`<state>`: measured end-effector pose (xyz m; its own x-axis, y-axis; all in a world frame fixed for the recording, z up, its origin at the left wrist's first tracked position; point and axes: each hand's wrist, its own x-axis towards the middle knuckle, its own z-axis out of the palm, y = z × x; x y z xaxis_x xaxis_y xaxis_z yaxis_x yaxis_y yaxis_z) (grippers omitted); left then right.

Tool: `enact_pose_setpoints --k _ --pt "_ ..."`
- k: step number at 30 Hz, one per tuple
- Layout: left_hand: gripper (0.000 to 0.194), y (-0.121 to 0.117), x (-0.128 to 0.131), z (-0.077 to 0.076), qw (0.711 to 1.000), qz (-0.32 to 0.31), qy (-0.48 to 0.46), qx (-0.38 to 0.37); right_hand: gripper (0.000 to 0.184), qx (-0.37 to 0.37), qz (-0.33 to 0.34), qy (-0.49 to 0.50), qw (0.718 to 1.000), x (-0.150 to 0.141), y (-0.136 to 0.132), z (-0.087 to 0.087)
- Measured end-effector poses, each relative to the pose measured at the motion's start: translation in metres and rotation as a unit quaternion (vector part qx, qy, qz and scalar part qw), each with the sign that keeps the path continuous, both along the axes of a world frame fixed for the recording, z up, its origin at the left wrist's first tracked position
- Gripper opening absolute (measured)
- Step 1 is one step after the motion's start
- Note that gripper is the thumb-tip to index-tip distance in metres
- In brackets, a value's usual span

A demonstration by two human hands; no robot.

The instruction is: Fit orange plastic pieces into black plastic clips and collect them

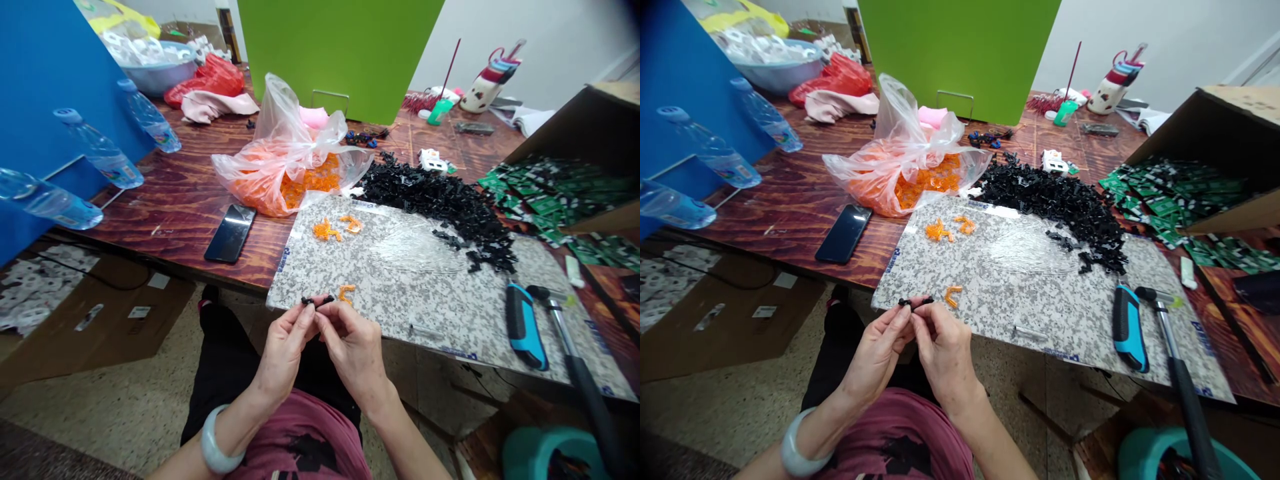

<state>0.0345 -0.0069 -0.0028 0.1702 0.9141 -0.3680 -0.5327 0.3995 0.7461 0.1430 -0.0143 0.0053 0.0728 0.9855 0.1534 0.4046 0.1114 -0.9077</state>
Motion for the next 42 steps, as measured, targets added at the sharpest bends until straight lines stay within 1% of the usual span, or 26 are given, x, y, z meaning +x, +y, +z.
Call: enact_pose_setpoints --k 4,11,15,20,24,34,38,42 --pt "0.027 0.000 0.000 0.003 1.000 -0.001 0.014 -0.010 0.009 0.000 -0.006 0.007 1.000 -0.002 -0.002 0.000" --pt "0.026 0.000 -0.001 0.007 0.999 0.011 0.028 -0.022 0.009 0.026 -0.030 -0.005 0.999 -0.006 -0.006 -0.001" --pt "0.029 0.001 -0.001 0.004 0.999 0.019 0.043 -0.020 0.009 0.044 -0.033 -0.030 0.998 -0.007 -0.008 0.000" --pt "0.028 0.000 0.000 -0.002 0.997 0.042 0.070 -0.012 0.012 0.044 -0.026 -0.073 0.996 -0.008 -0.010 0.000" --pt "0.029 0.000 0.000 -0.003 0.996 0.042 0.083 -0.007 0.020 0.030 -0.011 -0.090 0.995 -0.008 -0.010 0.002" --pt "0.027 -0.004 -0.004 0.001 0.996 -0.007 0.089 -0.001 0.022 -0.021 0.000 -0.025 0.999 -0.008 -0.012 0.007" --pt "0.029 -0.005 -0.004 0.001 0.996 -0.016 0.091 0.001 0.024 -0.049 0.004 0.006 0.999 -0.007 -0.013 0.006" --pt "0.032 -0.006 -0.004 0.001 0.995 -0.033 0.092 -0.011 0.025 -0.087 0.007 0.023 0.996 -0.006 -0.015 0.003"
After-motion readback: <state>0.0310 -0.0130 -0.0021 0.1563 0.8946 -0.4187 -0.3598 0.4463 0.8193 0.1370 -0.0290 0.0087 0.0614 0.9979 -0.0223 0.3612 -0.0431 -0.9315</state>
